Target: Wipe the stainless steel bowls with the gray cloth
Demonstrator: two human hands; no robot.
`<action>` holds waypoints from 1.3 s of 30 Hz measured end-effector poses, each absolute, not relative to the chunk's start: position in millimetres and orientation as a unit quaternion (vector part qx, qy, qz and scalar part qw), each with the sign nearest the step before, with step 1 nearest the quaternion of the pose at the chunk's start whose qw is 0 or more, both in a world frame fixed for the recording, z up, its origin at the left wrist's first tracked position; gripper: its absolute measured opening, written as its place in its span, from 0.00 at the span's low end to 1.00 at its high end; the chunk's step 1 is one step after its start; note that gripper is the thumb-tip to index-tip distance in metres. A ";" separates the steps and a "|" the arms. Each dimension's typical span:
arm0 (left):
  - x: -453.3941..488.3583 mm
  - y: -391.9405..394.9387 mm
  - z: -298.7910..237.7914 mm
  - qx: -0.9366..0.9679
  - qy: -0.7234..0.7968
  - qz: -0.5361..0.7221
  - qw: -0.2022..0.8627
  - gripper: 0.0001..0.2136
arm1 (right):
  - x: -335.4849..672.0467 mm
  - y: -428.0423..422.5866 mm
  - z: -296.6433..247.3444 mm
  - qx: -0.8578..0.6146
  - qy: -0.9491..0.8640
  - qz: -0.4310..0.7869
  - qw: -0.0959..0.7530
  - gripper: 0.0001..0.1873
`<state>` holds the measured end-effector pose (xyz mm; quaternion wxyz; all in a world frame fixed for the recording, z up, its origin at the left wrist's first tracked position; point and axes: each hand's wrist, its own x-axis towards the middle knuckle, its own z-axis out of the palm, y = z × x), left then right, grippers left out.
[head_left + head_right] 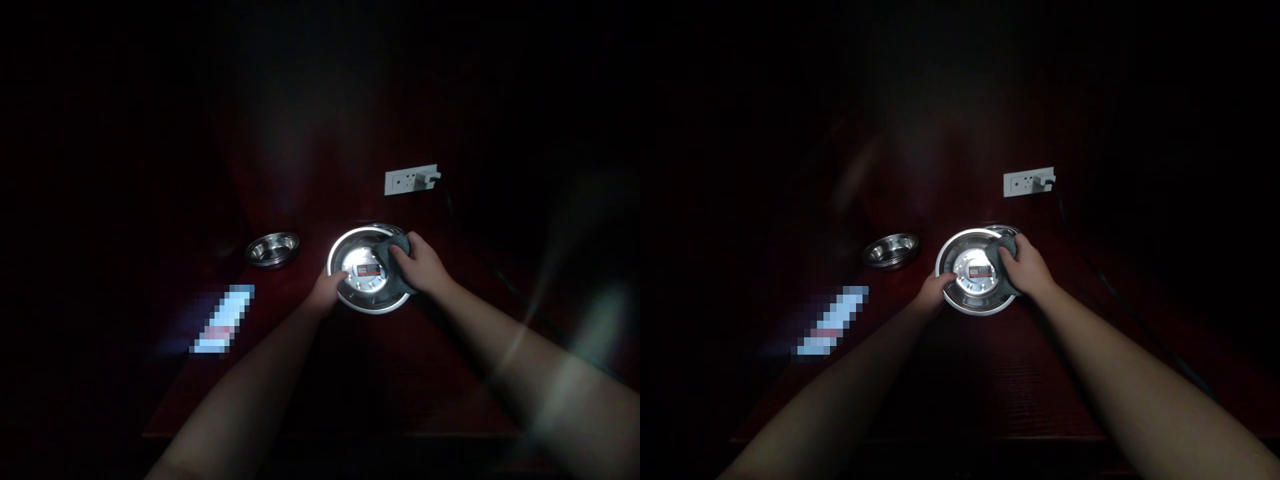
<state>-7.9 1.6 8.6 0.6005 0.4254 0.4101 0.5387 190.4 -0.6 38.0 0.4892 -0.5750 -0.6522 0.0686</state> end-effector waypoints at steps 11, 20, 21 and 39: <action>-6.6 4.1 8.6 0.435 0.397 0.542 0.599 0.22 | 192.8 1.8 35.9 -0.569 -0.653 0.080 0.493 0.12; -7.1 4.8 6.2 0.434 0.405 0.541 0.596 0.20 | 193.6 3.6 34.2 -0.570 -0.656 0.085 0.487 0.11; -7.2 4.6 6.3 0.436 0.402 0.540 0.597 0.20 | 193.7 3.8 33.9 -0.569 -0.656 0.083 0.488 0.12; -11.1 5.8 7.5 0.455 0.353 0.540 0.614 0.28 | 192.0 0.7 36.0 -0.575 -0.656 0.081 0.482 0.12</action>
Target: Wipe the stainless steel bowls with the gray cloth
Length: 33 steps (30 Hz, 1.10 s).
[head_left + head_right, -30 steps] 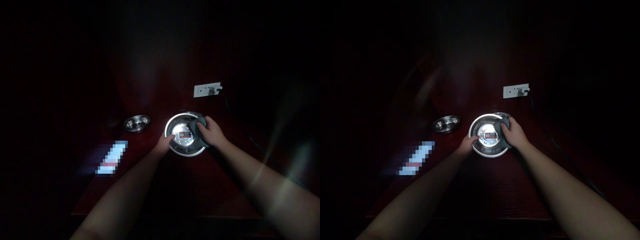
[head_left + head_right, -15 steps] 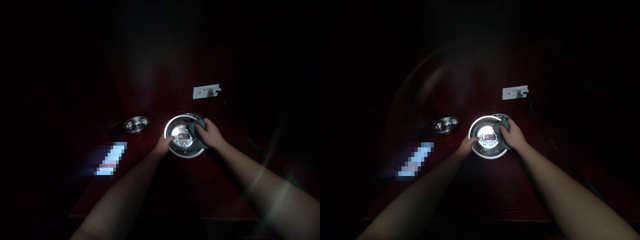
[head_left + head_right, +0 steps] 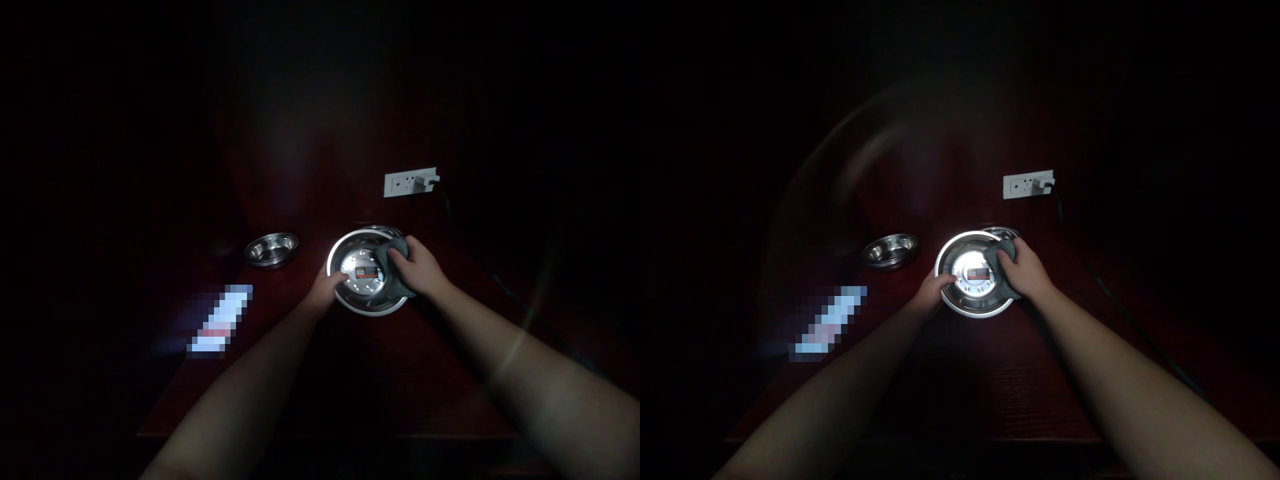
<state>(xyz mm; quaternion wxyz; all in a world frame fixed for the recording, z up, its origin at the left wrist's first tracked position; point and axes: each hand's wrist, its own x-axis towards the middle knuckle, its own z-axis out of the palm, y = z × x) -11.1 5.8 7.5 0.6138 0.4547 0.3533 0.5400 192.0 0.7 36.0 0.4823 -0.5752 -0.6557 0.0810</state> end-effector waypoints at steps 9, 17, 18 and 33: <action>-9.0 5.5 8.7 0.442 0.365 0.543 0.613 0.27 | 192.3 0.7 35.9 -0.569 -0.657 0.076 0.489 0.12; -8.9 7.4 5.3 0.445 0.380 0.545 0.601 0.24 | 191.9 0.3 35.9 -0.574 -0.654 0.083 0.485 0.12; -9.0 7.5 5.6 0.445 0.380 0.547 0.598 0.24 | 191.7 0.4 35.5 -0.573 -0.654 0.081 0.487 0.12; -4.6 -11.0 16.7 0.482 0.364 0.458 0.653 0.18 | 182.9 6.3 28.5 -0.530 -0.572 0.147 0.609 0.15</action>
